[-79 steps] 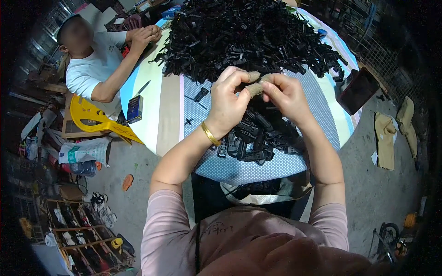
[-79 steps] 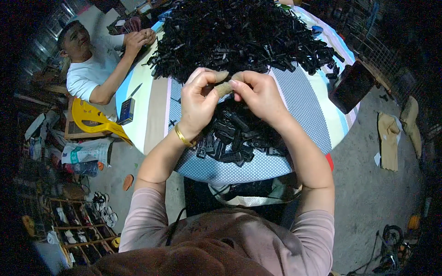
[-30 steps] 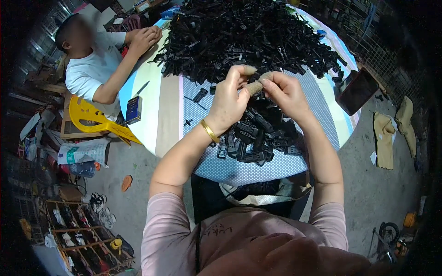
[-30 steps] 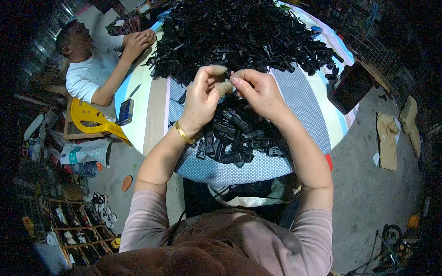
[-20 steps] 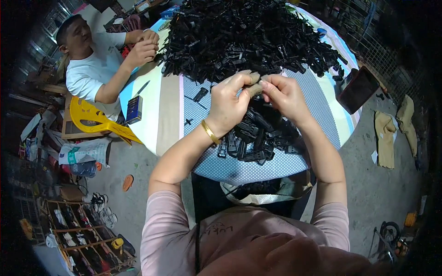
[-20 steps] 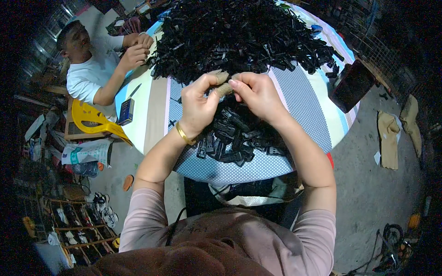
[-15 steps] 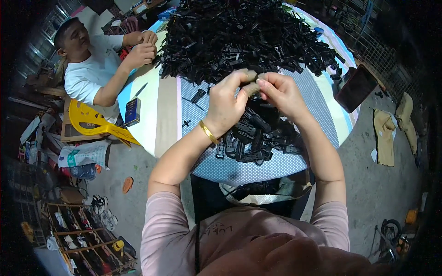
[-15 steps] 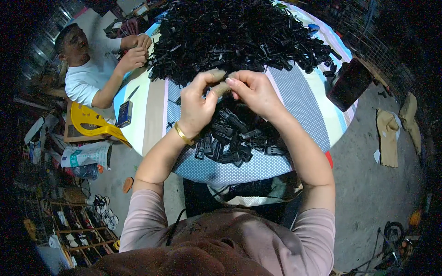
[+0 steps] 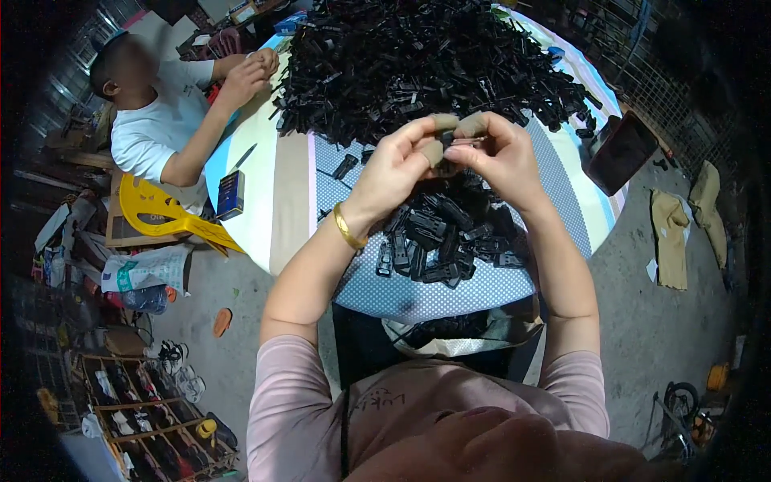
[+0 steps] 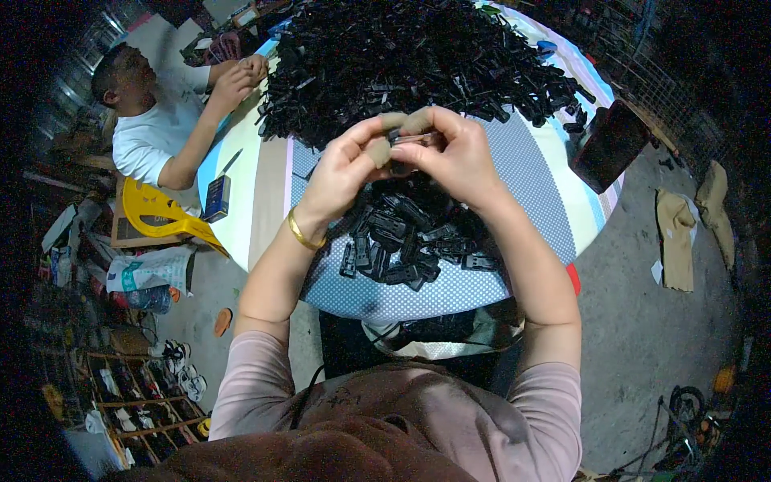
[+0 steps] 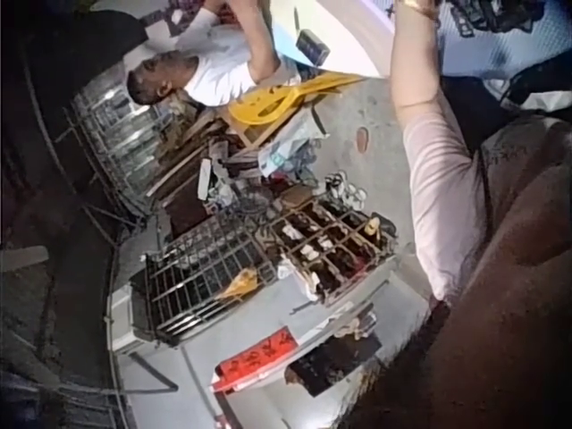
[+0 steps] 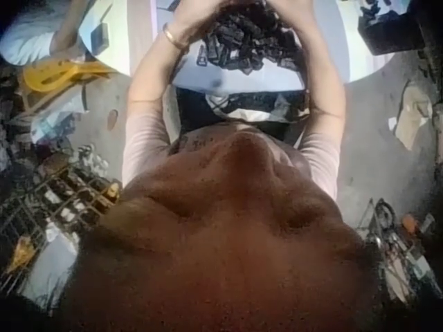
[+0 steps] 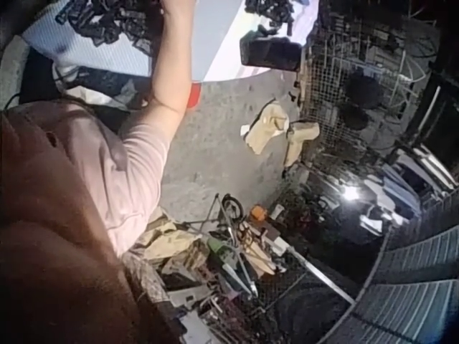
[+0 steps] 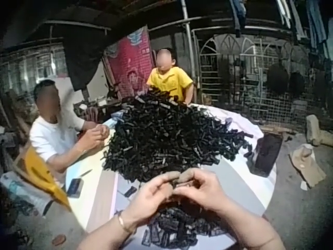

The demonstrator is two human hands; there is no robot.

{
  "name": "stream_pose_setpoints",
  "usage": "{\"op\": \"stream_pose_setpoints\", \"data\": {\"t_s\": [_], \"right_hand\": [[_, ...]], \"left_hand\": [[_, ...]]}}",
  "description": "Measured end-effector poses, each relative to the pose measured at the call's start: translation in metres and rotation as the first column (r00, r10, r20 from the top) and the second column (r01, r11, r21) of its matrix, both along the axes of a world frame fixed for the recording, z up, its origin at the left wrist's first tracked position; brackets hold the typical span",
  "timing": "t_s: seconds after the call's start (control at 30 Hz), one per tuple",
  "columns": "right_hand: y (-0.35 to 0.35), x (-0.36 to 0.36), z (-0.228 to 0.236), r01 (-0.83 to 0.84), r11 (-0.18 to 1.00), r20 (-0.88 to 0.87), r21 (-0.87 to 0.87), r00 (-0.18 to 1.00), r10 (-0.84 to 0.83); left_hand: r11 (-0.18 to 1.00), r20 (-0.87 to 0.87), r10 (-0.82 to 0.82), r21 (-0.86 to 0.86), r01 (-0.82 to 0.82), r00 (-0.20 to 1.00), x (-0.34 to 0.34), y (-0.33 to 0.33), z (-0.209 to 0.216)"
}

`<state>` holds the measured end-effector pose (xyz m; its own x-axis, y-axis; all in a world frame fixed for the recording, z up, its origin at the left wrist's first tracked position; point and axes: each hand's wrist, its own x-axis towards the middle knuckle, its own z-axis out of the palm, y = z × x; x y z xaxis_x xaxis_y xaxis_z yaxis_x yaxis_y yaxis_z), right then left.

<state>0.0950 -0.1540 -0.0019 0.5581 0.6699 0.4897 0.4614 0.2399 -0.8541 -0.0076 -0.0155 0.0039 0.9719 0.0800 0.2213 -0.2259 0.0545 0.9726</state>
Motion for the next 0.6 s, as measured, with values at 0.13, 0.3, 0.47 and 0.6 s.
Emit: {"op": "stream_pose_setpoints", "data": {"t_s": [0.13,0.3,0.47,0.6], "right_hand": [[0.004,0.002,-0.005,0.052,0.998,-0.058,-0.047,0.997,-0.055],[0.000,-0.001,0.006,-0.129,0.982,-0.286,-0.135,0.954,0.086],[-0.002,0.002,0.003,-0.172,0.960,-0.280,-0.221,0.954,0.106],[0.000,-0.009,0.003,-0.129,0.980,-0.235,-0.149,0.968,0.091]], "left_hand": [[1.000,0.149,0.000,-0.028,0.004,0.989,0.002,-0.011,-0.006],[0.992,0.106,0.124,-0.047,-0.120,0.987,0.002,-0.006,-0.004],[0.986,0.124,0.168,-0.008,-0.168,0.978,0.001,-0.008,-0.001],[0.959,0.222,0.244,0.086,-0.269,0.944,0.002,-0.008,-0.007]]}}
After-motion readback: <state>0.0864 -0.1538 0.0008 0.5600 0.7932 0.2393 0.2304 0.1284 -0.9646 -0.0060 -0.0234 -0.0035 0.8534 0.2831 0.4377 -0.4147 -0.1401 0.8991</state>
